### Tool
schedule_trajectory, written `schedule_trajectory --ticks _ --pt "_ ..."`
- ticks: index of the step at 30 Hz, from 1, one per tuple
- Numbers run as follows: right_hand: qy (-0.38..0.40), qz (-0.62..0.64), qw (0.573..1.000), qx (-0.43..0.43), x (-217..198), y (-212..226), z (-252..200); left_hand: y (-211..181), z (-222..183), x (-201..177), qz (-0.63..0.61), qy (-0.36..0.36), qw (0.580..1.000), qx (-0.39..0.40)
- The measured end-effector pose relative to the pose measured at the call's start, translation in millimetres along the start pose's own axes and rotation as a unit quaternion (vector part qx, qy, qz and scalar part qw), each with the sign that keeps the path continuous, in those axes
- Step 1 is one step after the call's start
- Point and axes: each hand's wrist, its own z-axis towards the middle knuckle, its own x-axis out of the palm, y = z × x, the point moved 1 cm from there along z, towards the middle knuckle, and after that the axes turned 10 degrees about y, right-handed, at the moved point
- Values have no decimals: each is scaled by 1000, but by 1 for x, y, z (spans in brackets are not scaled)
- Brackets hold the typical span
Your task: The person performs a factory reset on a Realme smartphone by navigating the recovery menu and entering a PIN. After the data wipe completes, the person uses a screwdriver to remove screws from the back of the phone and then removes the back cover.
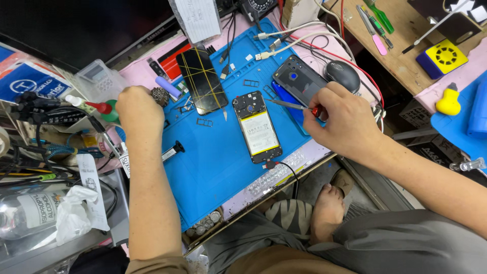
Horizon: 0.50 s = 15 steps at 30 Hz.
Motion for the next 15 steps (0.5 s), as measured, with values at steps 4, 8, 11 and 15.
schedule_trajectory --ticks 4,8,11,15 --pt "6 5 1000 3 -3 0 -3 3 -2 -1 -11 -32 999 42" --pt "12 -36 999 -23 -4 1 -3 3 -1 -2 -22 -22 999 17" --pt "16 -32 998 -44 -2 2 -7 3 3 -3 -18 1 1000 0" --pt "28 -16 997 -65 -2 3 -6 1 4 -8 -5 24 1000 -15"
